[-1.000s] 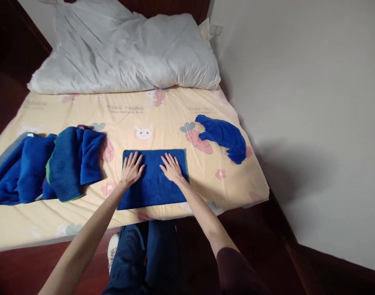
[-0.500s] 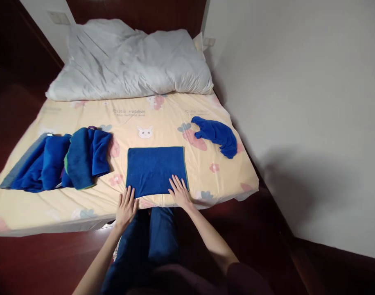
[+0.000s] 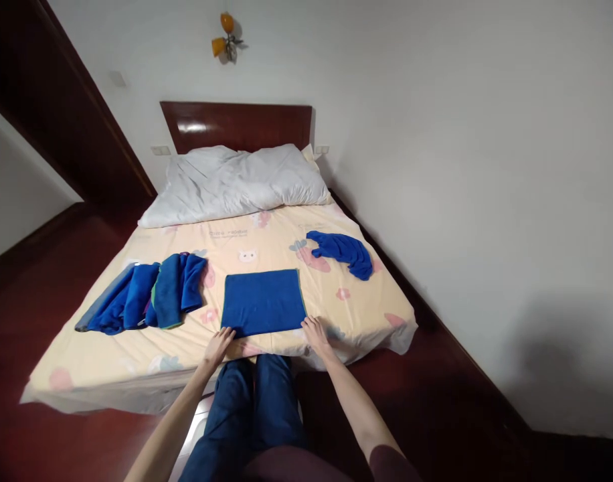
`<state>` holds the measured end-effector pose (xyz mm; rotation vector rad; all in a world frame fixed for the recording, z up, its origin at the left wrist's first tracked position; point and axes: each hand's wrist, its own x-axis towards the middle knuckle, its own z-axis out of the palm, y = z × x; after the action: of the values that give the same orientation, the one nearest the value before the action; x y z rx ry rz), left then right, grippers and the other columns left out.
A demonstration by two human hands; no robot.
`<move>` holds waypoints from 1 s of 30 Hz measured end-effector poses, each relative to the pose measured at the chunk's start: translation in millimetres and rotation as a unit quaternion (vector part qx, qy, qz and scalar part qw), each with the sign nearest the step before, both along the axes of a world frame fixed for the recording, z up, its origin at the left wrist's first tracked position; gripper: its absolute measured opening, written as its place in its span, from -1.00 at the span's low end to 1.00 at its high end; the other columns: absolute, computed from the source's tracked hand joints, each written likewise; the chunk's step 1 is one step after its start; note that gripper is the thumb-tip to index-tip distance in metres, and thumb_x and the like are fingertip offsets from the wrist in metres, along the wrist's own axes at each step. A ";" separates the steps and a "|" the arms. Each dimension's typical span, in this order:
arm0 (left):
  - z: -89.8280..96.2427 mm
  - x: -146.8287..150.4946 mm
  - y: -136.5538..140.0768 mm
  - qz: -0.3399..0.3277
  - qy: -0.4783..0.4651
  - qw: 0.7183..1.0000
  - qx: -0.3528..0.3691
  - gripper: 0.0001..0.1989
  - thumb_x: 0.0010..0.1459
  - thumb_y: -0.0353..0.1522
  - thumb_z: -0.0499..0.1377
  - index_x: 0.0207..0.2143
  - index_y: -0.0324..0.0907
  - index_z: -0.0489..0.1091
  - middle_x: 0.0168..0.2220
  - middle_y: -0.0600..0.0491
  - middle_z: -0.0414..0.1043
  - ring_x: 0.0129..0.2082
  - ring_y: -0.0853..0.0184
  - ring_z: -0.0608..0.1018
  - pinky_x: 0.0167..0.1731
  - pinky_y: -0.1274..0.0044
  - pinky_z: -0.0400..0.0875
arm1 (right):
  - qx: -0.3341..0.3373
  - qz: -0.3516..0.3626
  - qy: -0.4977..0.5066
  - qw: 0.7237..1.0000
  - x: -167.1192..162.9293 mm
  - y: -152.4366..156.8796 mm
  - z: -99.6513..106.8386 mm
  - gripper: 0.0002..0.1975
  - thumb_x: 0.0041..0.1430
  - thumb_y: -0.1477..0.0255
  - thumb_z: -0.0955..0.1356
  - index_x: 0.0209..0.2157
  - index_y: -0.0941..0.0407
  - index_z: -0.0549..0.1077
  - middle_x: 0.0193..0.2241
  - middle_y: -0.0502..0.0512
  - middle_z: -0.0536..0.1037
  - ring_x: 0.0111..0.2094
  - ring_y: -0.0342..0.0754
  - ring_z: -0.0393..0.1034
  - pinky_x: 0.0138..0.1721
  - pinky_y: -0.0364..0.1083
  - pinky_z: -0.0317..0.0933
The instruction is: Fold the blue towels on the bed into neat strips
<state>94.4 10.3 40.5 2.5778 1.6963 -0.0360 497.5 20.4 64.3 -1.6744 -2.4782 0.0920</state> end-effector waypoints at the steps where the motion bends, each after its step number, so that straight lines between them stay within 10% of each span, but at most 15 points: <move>1: 0.7 -0.3 0.9 0.002 0.003 1.000 -0.008 -0.40 0.11 -0.67 -0.06 0.15 -0.21 0.40 0.18 -0.16 0.40 0.18 0.16 0.43 0.14 0.30 0.38 | -0.006 -0.009 -0.006 1.000 3.0 0.3 1.2 -0.69 0.27 0.63 0.25 -0.13 0.12 0.59 -0.14 0.22 0.59 -0.01 0.07 0.42 0.03 -0.01 0.27; 10: 24.2 21.4 -29.7 0.056 0.017 0.998 -0.022 -0.48 0.06 -0.61 0.08 0.09 -0.25 0.44 0.11 -0.19 0.43 0.10 0.10 0.46 0.03 0.34 0.43 | -0.067 -0.089 -0.058 0.992 -16.6 -19.3 20.6 -0.67 0.28 0.64 0.24 -0.09 0.15 0.58 0.02 0.34 0.54 0.13 0.12 0.36 0.15 0.05 0.20; 18: 64.0 98.3 27.3 0.078 -0.088 0.987 0.113 -0.46 0.34 -0.38 -0.07 0.33 -0.28 0.20 0.38 -0.24 0.11 0.37 -0.08 0.15 0.28 0.04 0.10 | 0.038 -0.012 0.083 0.996 -112.8 30.7 63.7 -0.48 0.41 0.37 0.19 0.34 0.15 0.22 0.42 0.23 0.05 0.40 0.13 -0.05 0.37 0.17 -0.12; 30: -21.9 94.0 10.3 0.166 -0.147 0.967 0.123 -0.43 0.37 -0.25 -0.06 0.39 -0.19 0.10 0.44 -0.12 -0.06 0.45 0.07 0.00 0.37 0.11 -0.07 | -0.018 -0.036 0.104 0.994 -116.6 32.2 -30.5 -0.36 0.43 0.07 0.09 0.43 0.00 0.00 0.46 0.04 -0.12 0.47 0.10 -0.31 0.42 0.27 -0.32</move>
<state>188.4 20.7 18.6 2.2577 2.0878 0.5755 380.8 52.5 33.8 -1.6717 -2.2740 0.2885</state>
